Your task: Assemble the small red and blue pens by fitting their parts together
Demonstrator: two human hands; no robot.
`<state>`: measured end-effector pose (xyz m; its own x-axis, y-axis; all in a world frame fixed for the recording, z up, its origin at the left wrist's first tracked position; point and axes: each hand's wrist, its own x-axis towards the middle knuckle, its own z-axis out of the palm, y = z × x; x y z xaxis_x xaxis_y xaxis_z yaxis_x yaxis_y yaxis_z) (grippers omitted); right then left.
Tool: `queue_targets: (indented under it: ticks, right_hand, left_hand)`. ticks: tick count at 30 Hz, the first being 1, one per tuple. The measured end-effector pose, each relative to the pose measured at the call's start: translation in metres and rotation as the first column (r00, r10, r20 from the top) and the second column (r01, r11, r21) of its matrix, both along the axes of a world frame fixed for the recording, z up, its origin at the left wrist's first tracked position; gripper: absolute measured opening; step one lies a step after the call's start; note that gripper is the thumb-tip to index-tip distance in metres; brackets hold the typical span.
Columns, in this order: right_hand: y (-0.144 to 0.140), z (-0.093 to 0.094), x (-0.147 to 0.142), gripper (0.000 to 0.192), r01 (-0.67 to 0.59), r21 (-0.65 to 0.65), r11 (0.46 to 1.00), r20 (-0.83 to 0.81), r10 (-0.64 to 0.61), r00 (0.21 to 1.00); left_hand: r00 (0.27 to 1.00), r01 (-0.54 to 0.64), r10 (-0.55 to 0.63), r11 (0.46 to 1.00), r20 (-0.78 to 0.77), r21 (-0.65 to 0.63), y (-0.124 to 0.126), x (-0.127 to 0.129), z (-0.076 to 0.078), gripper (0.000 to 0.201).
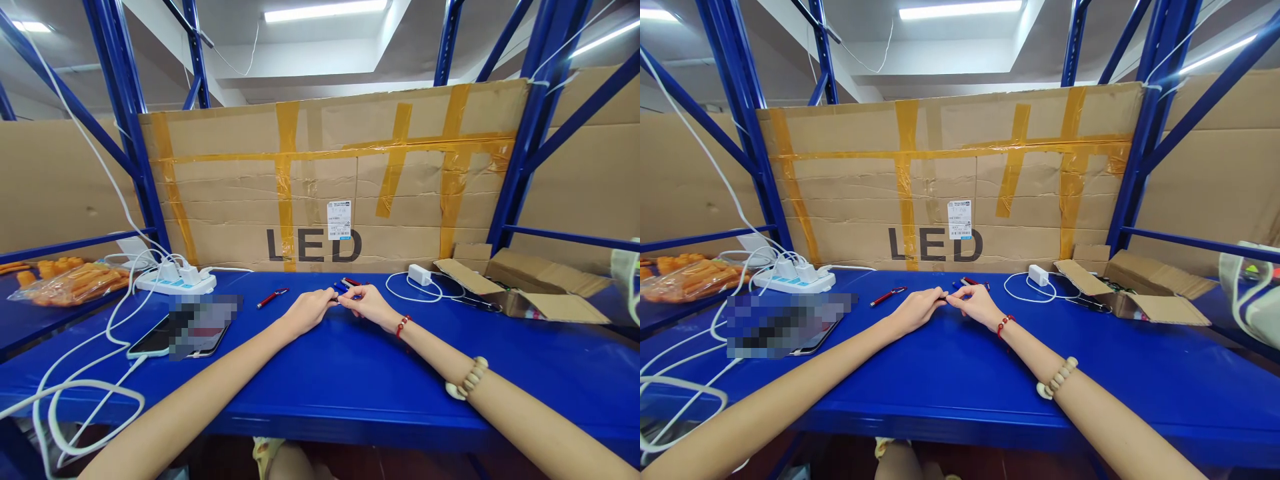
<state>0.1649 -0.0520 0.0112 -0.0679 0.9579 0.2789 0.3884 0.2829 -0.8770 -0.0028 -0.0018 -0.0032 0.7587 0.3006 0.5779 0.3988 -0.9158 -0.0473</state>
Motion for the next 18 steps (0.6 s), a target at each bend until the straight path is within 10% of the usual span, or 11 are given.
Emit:
queue_targets:
  ticks: [18]
  right_hand:
    - [0.0087,-0.0032,0.0003,0.039,-0.146,-0.201,0.969,-0.259,0.091,0.962]
  left_hand:
    - [0.998,-0.016,0.02,0.998,0.058,-0.056,-0.0036,0.0025,0.0045,0.016]
